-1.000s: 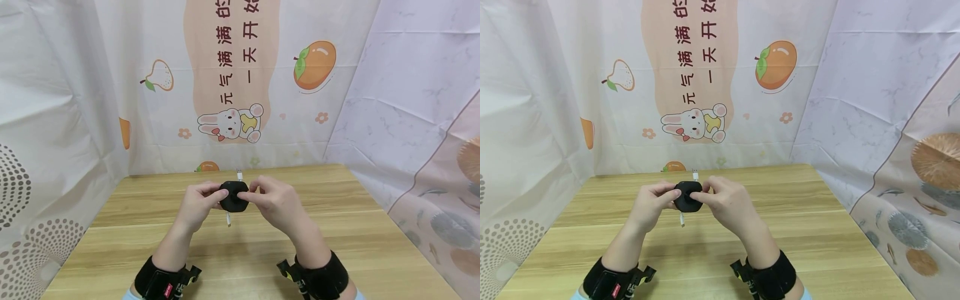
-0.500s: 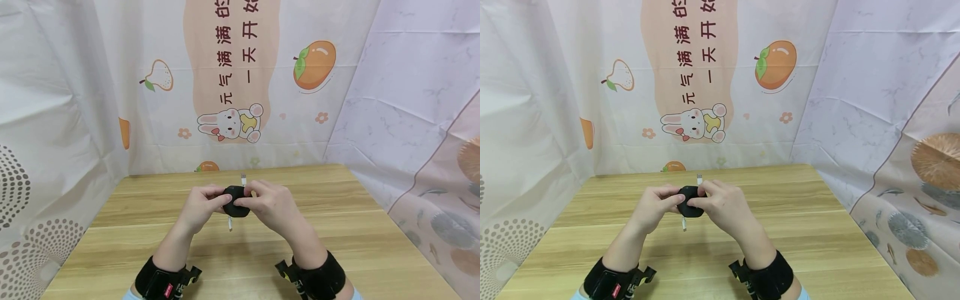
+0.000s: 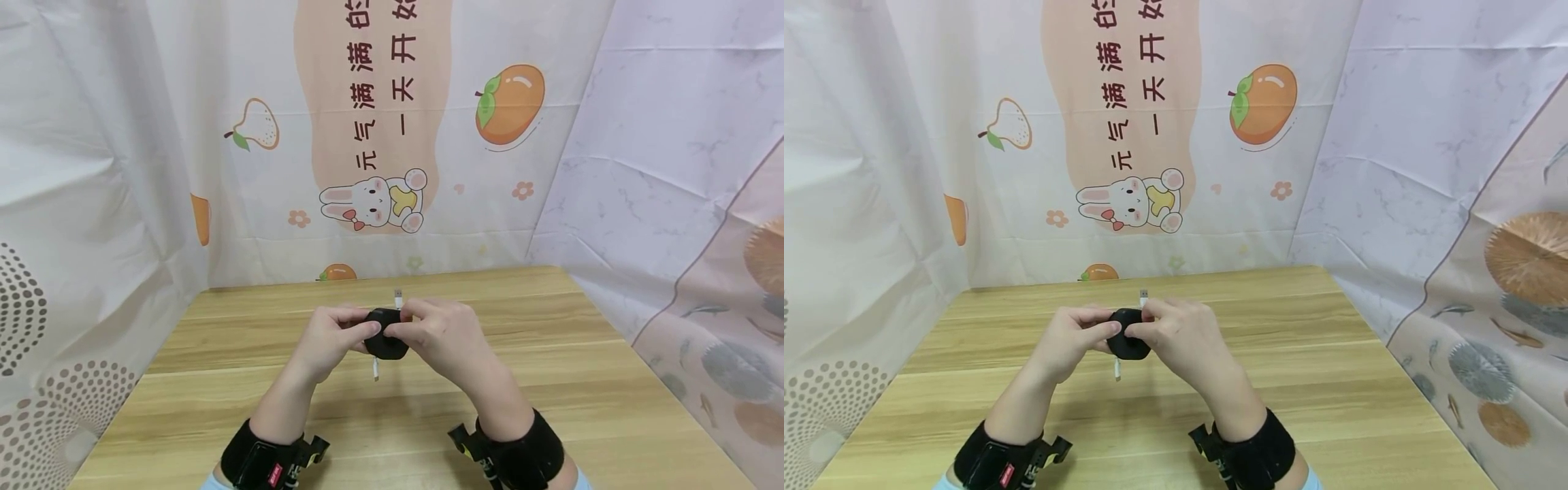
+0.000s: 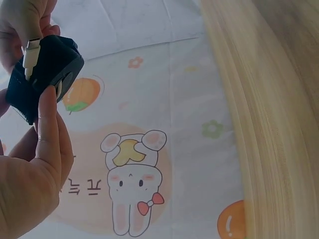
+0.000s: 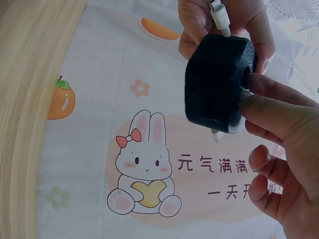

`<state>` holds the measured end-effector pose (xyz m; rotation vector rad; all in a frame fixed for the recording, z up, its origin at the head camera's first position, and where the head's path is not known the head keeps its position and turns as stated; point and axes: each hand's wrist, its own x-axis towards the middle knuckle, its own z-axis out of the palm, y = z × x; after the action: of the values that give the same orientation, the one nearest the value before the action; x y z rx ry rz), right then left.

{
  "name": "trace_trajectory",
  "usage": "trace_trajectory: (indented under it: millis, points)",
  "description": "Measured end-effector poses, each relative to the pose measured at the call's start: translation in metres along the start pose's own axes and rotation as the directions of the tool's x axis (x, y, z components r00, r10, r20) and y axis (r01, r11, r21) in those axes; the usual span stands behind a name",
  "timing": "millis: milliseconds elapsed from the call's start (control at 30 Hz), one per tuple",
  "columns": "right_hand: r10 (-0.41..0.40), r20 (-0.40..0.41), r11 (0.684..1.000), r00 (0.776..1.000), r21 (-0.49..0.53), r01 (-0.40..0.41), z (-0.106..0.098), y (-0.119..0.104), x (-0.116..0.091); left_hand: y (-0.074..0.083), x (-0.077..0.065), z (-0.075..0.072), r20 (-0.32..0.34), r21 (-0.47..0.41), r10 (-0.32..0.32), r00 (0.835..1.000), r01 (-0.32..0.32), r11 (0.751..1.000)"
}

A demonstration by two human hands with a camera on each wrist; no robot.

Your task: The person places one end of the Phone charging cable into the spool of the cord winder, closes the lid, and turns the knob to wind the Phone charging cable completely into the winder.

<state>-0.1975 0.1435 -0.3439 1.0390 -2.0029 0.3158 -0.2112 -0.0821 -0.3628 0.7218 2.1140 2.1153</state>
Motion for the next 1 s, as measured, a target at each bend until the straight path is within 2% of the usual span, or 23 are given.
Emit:
trace_trajectory:
  millis: [100,200,400,700,1000]
  points:
    - [-0.021,0.018,1.0,1.0,0.004,0.021,-0.001,-0.001,0.0,-0.001,0.0,0.0,0.017,0.014,-0.016,1.0,0.016,1.0]
    - [-0.004,0.025,1.0,1.0,0.014,0.003,-0.002,-0.001,-0.001,-0.002,0.0,-0.001,0.034,0.017,-0.022,0.999,0.021,1.0]
    - [0.048,0.013,0.998,0.999,0.033,-0.048,-0.001,0.0,-0.001,-0.001,0.0,-0.002,0.015,-0.017,0.022,1.0,-0.021,1.0]
    - [0.033,-0.064,0.999,0.997,0.033,-0.031,0.002,0.001,-0.001,0.003,-0.001,-0.001,-0.01,-0.038,0.051,0.999,-0.052,0.998]
    - [0.016,-0.173,0.999,0.985,0.033,-0.01,0.009,0.001,0.001,0.003,-0.001,-0.003,-0.015,-0.144,0.069,0.998,-0.07,0.987]
